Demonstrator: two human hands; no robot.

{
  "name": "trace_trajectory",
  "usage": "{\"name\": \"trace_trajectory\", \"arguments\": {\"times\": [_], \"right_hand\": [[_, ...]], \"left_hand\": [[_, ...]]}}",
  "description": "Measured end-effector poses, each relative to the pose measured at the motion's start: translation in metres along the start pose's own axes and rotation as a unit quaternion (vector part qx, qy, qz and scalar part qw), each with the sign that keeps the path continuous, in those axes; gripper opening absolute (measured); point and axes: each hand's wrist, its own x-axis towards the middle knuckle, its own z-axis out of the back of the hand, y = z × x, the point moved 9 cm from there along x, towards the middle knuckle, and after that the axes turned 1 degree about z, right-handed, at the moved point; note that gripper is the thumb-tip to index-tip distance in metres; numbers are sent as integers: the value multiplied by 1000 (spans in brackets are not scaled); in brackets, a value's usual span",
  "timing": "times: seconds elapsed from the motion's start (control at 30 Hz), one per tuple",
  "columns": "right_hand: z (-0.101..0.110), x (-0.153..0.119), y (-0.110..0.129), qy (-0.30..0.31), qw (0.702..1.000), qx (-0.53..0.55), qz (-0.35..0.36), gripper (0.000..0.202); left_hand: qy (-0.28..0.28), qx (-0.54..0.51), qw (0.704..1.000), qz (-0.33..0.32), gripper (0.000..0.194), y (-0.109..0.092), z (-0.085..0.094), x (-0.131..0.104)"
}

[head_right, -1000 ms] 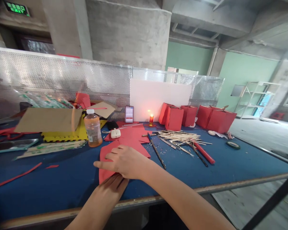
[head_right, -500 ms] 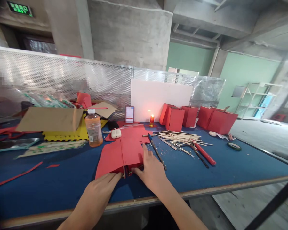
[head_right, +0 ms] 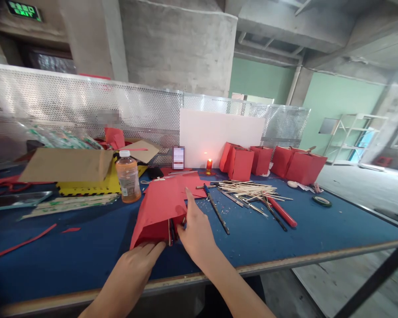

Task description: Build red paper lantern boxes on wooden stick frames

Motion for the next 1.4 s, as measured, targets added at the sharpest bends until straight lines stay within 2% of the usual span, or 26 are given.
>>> {"name": "trace_trajectory", "arguments": {"times": [0.13, 0.37, 0.73, 0.9, 1.07, 1.13, 1.23, 1.4], "right_hand": [[-1, 1, 6, 1, 1000, 2, 11, 96], [-11, -4, -1, 19, 1000, 17, 5, 95], [-29, -14, -14, 41, 998, 11, -54, 104], [-37, -16, -15, 52, 996, -15, -73, 91], [-42, -18, -15, 61, 995, -27, -77, 61], [-43, -19, -14, 66, 994, -27, -79, 56], [-45, -19, -10, 72, 994, -23, -78, 66], [-51, -18, -7, 87, 993, -16, -79, 87]], "left_hand": [[1, -1, 1000, 2, 57, 1, 0, 0], [11, -8, 1000, 13, 59, 4, -1, 0], [14, -72, 997, 21, 56, 9, -6, 5], [7, -105, 993, 46, 52, 11, -14, 5], [13, -129, 987, 90, 52, 18, -23, 4], [19, -136, 984, 113, 53, 20, -27, 3], [35, -143, 978, 151, 59, 23, -32, 2], [67, -167, 963, 200, 58, 23, -35, -2]]}}
